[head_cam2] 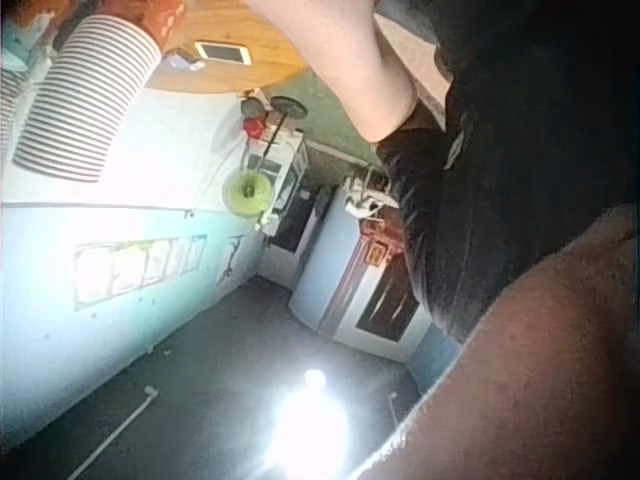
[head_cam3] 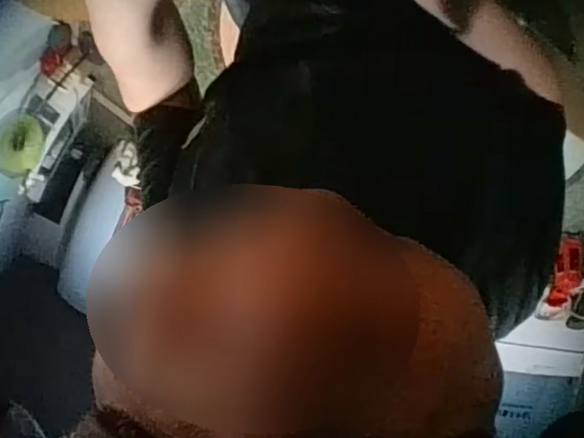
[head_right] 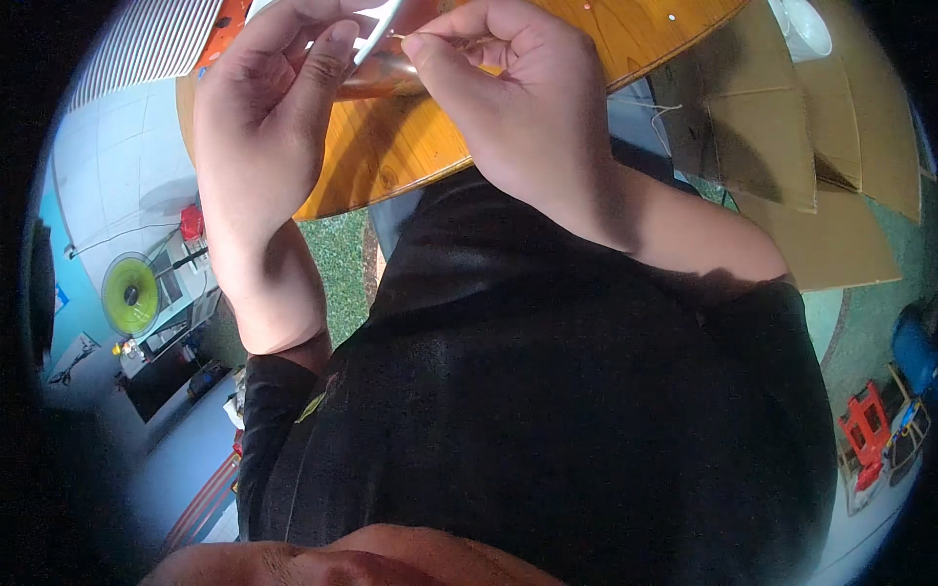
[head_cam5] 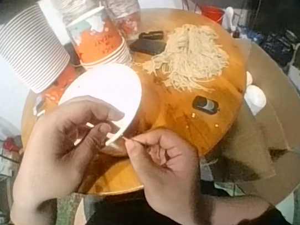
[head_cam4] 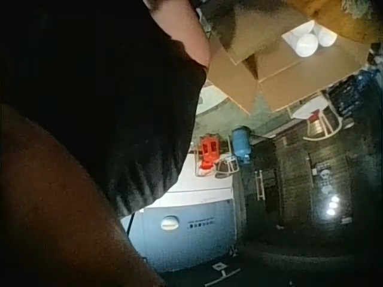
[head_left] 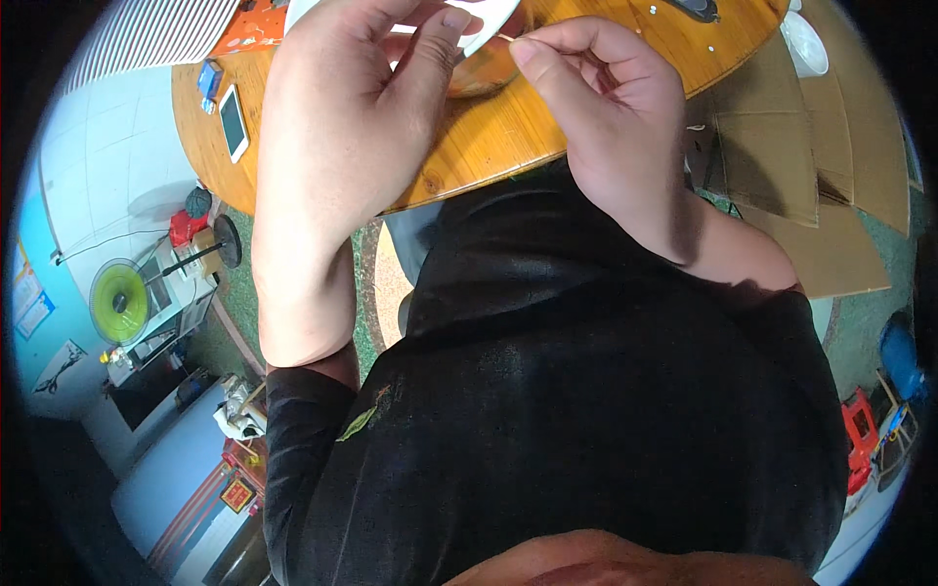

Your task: Attaching rubber bands to the rims or lids of paper cups as part of a packaging process.

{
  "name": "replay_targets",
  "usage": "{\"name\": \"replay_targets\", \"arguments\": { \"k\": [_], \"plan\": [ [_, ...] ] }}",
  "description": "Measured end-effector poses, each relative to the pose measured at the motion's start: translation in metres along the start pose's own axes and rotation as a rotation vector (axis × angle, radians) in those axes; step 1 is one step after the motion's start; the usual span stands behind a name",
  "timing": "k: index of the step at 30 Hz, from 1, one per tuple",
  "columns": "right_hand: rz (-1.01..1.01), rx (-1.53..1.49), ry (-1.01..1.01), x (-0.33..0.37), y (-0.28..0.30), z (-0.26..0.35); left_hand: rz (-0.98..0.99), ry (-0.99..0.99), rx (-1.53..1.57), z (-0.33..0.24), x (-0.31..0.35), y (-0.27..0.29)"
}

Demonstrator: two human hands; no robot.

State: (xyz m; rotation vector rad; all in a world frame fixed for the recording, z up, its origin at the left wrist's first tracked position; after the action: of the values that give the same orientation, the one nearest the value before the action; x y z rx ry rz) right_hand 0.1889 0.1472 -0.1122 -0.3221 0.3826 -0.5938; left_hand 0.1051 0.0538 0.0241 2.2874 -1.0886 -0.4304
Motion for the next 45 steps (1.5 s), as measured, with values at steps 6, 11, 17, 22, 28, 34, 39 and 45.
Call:
{"name": "replay_targets", "arguments": {
  "k": [6, 11, 17, 22, 28, 34, 39, 45],
  "plan": [
    [0.036, 0.065, 0.003, 0.000, -0.004, 0.006, 0.119, 0.065, 0.023, 0.006, -0.005, 0.005],
    [-0.019, 0.126, -0.001, -0.003, -0.009, 0.012, 0.284, 0.185, -0.037, -0.002, -0.019, 0.007],
    [0.040, 0.213, -0.070, 0.001, -0.004, 0.017, 0.385, 0.247, -0.334, -0.005, -0.027, 0.012],
    [0.139, 0.234, -0.050, -0.005, -0.009, 0.024, 0.338, 0.272, -0.167, 0.005, -0.021, 0.012],
    [0.288, 0.509, 0.250, -0.013, -0.005, 0.035, 0.078, 0.084, -0.127, -0.001, -0.005, 0.023],
    [0.234, 0.496, 0.232, -0.016, -0.004, 0.032, -0.058, -0.075, 0.353, 0.003, 0.007, 0.012],
    [0.258, 0.521, 0.250, -0.021, -0.013, 0.036, -0.070, -0.378, 0.239, 0.050, 0.011, 0.017],
    [0.294, 0.580, 0.236, -0.022, -0.022, 0.037, -0.175, -0.493, 0.325, 0.050, 0.016, 0.016]
  ]
}}
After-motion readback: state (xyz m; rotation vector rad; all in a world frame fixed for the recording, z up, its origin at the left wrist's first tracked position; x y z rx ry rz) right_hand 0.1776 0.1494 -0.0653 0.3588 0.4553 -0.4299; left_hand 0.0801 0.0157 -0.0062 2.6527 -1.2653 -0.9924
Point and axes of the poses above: each hand's wrist, its own x-axis away from the middle knuckle, its own y-axis out of the back of the hand, z = x × y, the point moved 4 cm from there along -x, towards the middle knuckle, and after that the axes turned 2 degrees about -y, right-handed, at the moved point
